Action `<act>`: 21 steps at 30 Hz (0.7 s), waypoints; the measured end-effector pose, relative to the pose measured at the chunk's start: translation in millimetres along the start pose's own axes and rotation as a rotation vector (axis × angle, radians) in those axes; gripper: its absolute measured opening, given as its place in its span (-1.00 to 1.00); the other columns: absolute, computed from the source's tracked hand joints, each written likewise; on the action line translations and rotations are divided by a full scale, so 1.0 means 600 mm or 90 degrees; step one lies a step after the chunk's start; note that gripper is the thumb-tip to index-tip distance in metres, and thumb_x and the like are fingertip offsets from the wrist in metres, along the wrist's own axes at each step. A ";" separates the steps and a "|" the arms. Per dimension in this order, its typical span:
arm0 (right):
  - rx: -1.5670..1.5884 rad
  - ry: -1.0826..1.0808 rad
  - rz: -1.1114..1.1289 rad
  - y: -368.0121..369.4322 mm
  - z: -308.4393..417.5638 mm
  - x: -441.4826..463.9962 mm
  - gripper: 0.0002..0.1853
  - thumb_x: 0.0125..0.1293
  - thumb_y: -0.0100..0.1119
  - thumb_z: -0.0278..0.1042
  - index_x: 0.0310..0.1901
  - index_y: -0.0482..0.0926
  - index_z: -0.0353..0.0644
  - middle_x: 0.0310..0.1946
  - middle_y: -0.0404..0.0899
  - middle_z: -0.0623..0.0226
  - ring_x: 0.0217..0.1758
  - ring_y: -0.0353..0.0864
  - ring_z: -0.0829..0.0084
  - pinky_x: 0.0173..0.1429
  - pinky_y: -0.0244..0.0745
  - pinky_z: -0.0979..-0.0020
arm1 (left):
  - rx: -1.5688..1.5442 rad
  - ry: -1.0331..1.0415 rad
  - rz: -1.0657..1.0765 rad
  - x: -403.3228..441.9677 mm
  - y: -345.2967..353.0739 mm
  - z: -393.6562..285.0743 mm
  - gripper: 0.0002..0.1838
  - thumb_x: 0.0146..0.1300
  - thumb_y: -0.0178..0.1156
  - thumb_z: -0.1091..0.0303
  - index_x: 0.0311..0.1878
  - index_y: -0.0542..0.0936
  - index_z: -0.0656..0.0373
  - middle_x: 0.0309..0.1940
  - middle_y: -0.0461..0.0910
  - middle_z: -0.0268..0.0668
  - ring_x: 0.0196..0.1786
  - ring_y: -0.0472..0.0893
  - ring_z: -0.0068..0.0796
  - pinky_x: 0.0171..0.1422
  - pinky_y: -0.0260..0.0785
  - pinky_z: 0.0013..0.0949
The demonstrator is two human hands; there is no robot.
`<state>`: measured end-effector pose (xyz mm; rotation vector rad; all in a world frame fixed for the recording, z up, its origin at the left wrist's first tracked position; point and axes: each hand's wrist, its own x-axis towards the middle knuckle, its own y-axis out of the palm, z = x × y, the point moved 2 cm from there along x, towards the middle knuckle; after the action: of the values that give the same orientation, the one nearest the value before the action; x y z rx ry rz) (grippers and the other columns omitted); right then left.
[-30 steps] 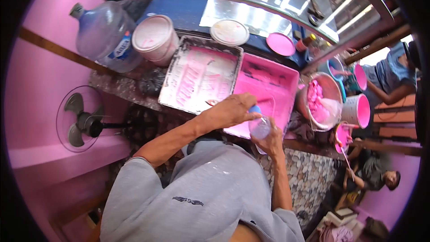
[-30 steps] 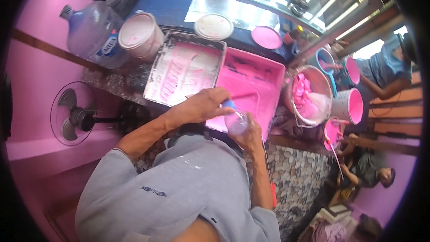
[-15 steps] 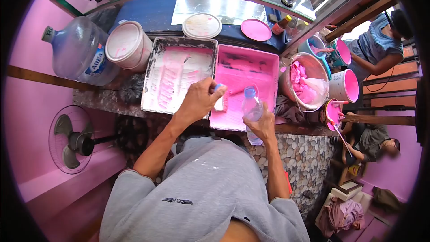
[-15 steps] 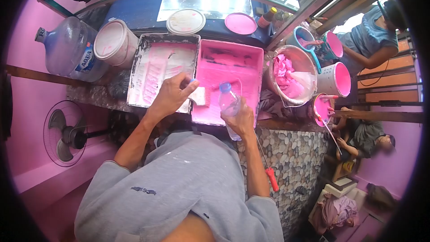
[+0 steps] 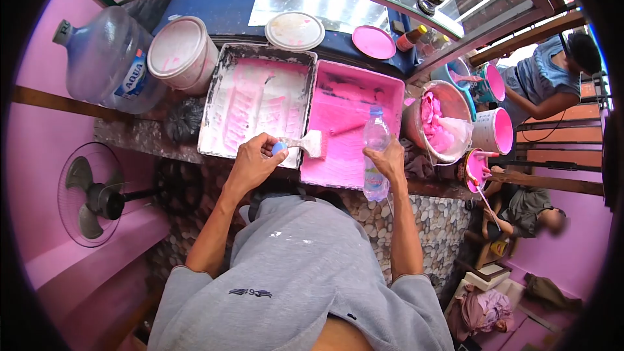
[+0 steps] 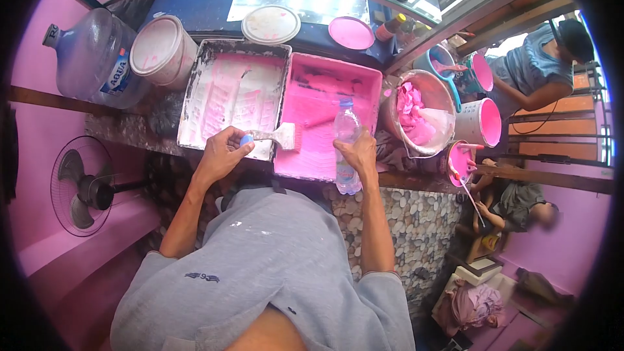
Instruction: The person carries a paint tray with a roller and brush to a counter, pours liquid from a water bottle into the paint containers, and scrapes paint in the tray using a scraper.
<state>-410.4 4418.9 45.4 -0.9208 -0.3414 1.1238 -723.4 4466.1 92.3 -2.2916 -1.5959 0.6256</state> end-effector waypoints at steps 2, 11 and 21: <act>-0.017 0.000 -0.001 0.005 -0.010 0.010 -0.26 -0.26 0.36 -0.07 -0.08 0.42 -0.50 -0.24 0.54 -0.23 -0.10 0.56 -0.04 0.00 0.43 0.19 | 0.001 0.006 -0.002 -0.002 -0.002 0.005 -0.69 0.07 0.29 0.29 -0.26 0.52 0.35 -0.47 0.57 -0.21 -0.42 0.55 -0.52 -0.29 0.42 -0.44; -0.051 0.037 0.005 0.008 -0.014 0.023 -0.21 -0.27 0.36 -0.03 -0.08 0.40 -0.57 -0.19 0.50 -0.32 -0.04 0.52 -0.07 0.03 0.42 0.18 | 0.019 0.010 0.007 -0.002 -0.013 0.011 -0.66 0.06 0.28 0.24 -0.24 0.52 0.35 -0.42 0.58 -0.11 -0.37 0.58 -0.37 -0.22 0.43 -0.36; -0.061 0.076 0.057 0.019 -0.030 0.042 -0.19 -0.27 0.36 -0.02 -0.09 0.40 -0.60 -0.17 0.49 -0.34 -0.03 0.51 -0.08 0.04 0.41 0.17 | 0.022 0.016 0.015 0.000 -0.019 0.010 -0.64 0.05 0.28 0.23 -0.23 0.53 0.35 -0.38 0.58 -0.10 -0.34 0.58 -0.34 -0.21 0.43 -0.34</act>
<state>-395.0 4434.1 20.9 -1.0919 -0.2611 1.1358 -735.3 4470.1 92.4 -2.2866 -1.5369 0.6218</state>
